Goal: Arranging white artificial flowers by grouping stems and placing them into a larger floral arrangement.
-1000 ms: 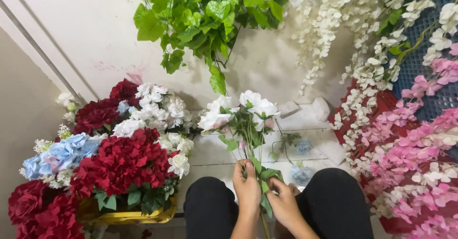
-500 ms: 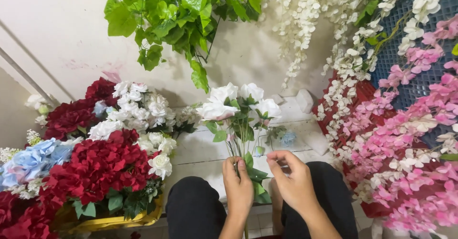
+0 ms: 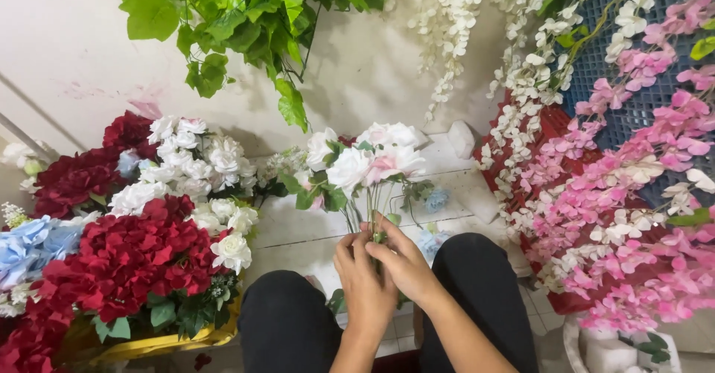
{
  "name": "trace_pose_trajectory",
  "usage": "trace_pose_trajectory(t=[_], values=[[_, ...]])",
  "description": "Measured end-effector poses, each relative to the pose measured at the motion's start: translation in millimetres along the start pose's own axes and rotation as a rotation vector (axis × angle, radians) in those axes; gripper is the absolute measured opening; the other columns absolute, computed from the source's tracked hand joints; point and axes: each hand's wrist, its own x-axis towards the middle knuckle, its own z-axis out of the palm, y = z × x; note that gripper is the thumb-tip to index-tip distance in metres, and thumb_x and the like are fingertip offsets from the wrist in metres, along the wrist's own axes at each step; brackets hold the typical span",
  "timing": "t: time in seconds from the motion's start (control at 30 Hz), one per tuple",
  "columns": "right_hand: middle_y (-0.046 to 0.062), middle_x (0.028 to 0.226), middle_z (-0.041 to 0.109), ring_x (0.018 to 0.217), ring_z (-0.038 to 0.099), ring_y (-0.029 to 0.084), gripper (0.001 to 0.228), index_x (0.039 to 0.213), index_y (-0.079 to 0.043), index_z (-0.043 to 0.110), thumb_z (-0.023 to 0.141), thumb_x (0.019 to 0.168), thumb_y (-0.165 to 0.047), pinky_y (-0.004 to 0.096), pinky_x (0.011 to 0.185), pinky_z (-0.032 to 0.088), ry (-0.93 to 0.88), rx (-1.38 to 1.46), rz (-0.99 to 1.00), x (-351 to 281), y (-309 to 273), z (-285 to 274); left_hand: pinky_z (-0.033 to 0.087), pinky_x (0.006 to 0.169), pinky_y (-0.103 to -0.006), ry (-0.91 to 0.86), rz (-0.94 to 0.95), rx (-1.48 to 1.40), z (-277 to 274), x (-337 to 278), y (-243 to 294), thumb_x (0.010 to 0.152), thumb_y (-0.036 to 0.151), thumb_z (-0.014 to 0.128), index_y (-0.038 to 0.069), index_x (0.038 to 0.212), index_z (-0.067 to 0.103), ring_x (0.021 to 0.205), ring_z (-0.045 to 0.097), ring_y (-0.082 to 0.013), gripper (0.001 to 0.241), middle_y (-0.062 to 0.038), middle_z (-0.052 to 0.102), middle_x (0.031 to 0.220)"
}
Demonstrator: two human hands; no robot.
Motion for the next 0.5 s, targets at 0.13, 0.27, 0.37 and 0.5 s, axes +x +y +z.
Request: trace_pose_trajectory(t=[0.13, 0.27, 0.37, 0.5], values=[[0.013, 0.121, 0.070, 0.109, 0.067, 0.020, 0.052, 0.141, -0.003, 0.058, 0.064, 0.090, -0.009, 0.030, 0.098, 0.053, 0.217, 0.163, -0.002, 16, 8, -3, 0.037, 0.103, -0.0577, -0.116, 0.028, -0.064, -2, 2, 19, 0.073, 0.012, 0.074, -0.005, 0.138, 0.051, 0.123, 0.045, -0.0468, 0.071, -0.030, 0.042, 0.143], [0.020, 0.119, 0.071, 0.104, 0.064, 0.023, 0.039, 0.133, 0.003, 0.058, 0.052, 0.095, 0.001, 0.031, 0.095, 0.049, 0.366, 0.429, 0.098, 17, 8, -17, 0.033, 0.106, -0.0520, -0.135, 0.076, -0.128, -8, 3, 32, 0.077, 0.010, 0.069, -0.001, 0.138, 0.057, 0.127, 0.043, -0.0393, 0.063, -0.021, 0.048, 0.143], [0.018, 0.119, 0.069, 0.102, 0.062, 0.021, 0.040, 0.136, 0.003, 0.058, 0.051, 0.096, 0.004, 0.030, 0.093, 0.048, 0.378, 0.509, 0.074, 18, 8, -22, 0.035, 0.108, -0.0501, -0.057, 0.069, -0.190, -11, 7, 37, 0.081, 0.009, 0.063, 0.002, 0.132, 0.060, 0.126, 0.047, -0.0366, 0.051, -0.018, 0.052, 0.141], [0.015, 0.108, 0.064, 0.088, 0.059, 0.021, 0.042, 0.136, 0.002, 0.058, 0.051, 0.096, 0.006, 0.033, 0.086, 0.048, 0.305, 0.667, 0.036, 22, 18, -31, 0.036, 0.109, -0.0515, -0.030, -0.137, -0.217, -6, 6, 30, 0.094, 0.013, 0.057, 0.007, 0.129, 0.062, 0.133, 0.044, -0.0398, 0.036, -0.023, 0.043, 0.144]])
